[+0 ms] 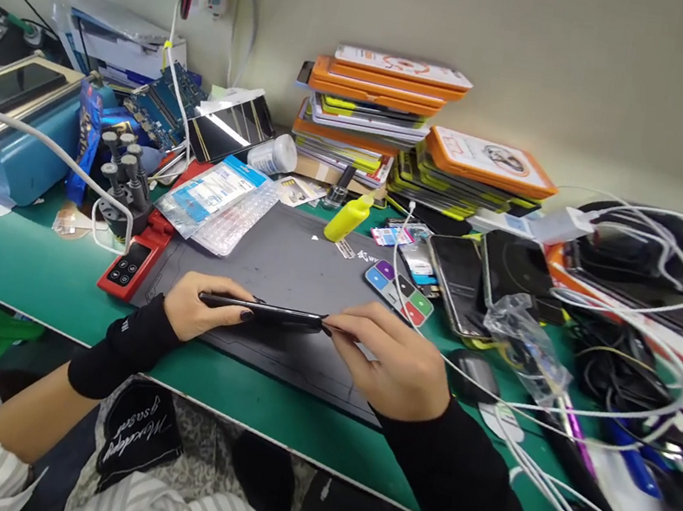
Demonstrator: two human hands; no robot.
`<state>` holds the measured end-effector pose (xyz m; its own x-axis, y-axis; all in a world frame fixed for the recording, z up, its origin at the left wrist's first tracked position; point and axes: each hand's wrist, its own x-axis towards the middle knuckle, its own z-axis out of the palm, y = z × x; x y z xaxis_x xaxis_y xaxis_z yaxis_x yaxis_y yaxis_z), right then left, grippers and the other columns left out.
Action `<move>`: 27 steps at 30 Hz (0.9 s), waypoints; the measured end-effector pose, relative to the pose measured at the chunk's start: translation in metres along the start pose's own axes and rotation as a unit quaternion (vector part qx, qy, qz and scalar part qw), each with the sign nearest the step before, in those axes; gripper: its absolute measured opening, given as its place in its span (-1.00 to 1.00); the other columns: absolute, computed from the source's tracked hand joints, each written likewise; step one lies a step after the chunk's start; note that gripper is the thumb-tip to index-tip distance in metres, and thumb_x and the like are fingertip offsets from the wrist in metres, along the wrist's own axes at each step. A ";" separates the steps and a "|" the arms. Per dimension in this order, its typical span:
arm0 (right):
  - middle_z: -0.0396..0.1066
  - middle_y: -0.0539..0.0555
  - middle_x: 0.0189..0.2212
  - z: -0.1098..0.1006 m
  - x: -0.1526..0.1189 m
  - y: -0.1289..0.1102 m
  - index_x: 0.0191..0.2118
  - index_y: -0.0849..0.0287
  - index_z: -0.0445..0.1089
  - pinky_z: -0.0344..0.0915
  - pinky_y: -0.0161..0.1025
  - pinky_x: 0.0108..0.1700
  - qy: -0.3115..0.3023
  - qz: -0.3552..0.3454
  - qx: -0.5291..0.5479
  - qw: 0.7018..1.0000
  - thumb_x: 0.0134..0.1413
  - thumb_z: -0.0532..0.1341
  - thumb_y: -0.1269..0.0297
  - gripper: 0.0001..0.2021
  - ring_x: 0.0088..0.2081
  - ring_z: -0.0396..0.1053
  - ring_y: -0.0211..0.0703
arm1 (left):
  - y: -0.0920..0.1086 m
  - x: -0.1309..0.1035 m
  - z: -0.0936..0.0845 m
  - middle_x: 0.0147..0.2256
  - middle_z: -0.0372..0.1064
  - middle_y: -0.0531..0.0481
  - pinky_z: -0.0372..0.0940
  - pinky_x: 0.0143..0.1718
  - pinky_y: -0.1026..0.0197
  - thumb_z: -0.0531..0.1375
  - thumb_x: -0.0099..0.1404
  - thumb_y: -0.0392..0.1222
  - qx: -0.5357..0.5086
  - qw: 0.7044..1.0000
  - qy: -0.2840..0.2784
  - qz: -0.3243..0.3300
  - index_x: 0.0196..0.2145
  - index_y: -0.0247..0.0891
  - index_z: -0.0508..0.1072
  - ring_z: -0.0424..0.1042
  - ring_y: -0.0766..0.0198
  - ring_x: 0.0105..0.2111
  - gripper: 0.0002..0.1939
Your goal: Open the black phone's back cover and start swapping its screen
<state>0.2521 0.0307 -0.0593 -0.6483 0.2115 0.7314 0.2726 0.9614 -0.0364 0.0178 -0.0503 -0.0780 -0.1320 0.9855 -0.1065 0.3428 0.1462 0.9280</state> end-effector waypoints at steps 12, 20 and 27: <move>0.37 0.01 -0.45 -0.009 0.008 0.007 -0.35 0.27 0.41 0.26 -0.43 -0.44 -0.049 -0.023 -0.012 0.998 0.02 0.22 0.52 -0.94 -0.46 0.31 -0.39 | -0.004 -0.001 0.002 -0.33 0.43 -0.06 0.16 -0.43 0.78 0.16 -0.02 0.18 0.001 1.000 -0.013 0.029 -0.26 -0.41 0.51 0.32 0.75 -0.46 -0.43; 0.28 0.00 -0.55 -0.019 0.014 0.022 -0.41 0.31 0.39 0.17 -0.42 -0.51 -0.107 0.022 0.035 0.993 0.04 0.16 0.52 -0.92 -0.56 0.18 -0.42 | 0.054 0.035 -0.001 -0.64 0.25 0.06 -0.07 -0.57 0.66 0.14 -0.04 0.19 0.091 0.986 0.096 0.099 -0.56 -0.50 0.45 0.06 0.81 -0.63 -0.45; 0.12 -0.04 -0.66 -0.012 -0.020 0.011 -0.53 0.26 0.21 0.06 -0.38 -0.53 -0.097 0.175 0.145 0.969 0.20 0.03 0.43 -0.74 -0.61 0.09 -0.42 | 0.063 0.083 0.004 -0.72 -0.04 0.12 -0.14 -0.58 0.59 0.12 -0.02 0.05 0.131 0.980 0.090 0.117 -0.67 -0.52 0.23 -0.09 0.81 -0.66 -0.53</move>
<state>0.2764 0.0348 -0.0662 -0.6822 0.5351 0.4983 0.3064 0.8280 -0.4696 0.0320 0.0406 -0.0296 -0.1755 0.9667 0.1861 0.6072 -0.0425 0.7934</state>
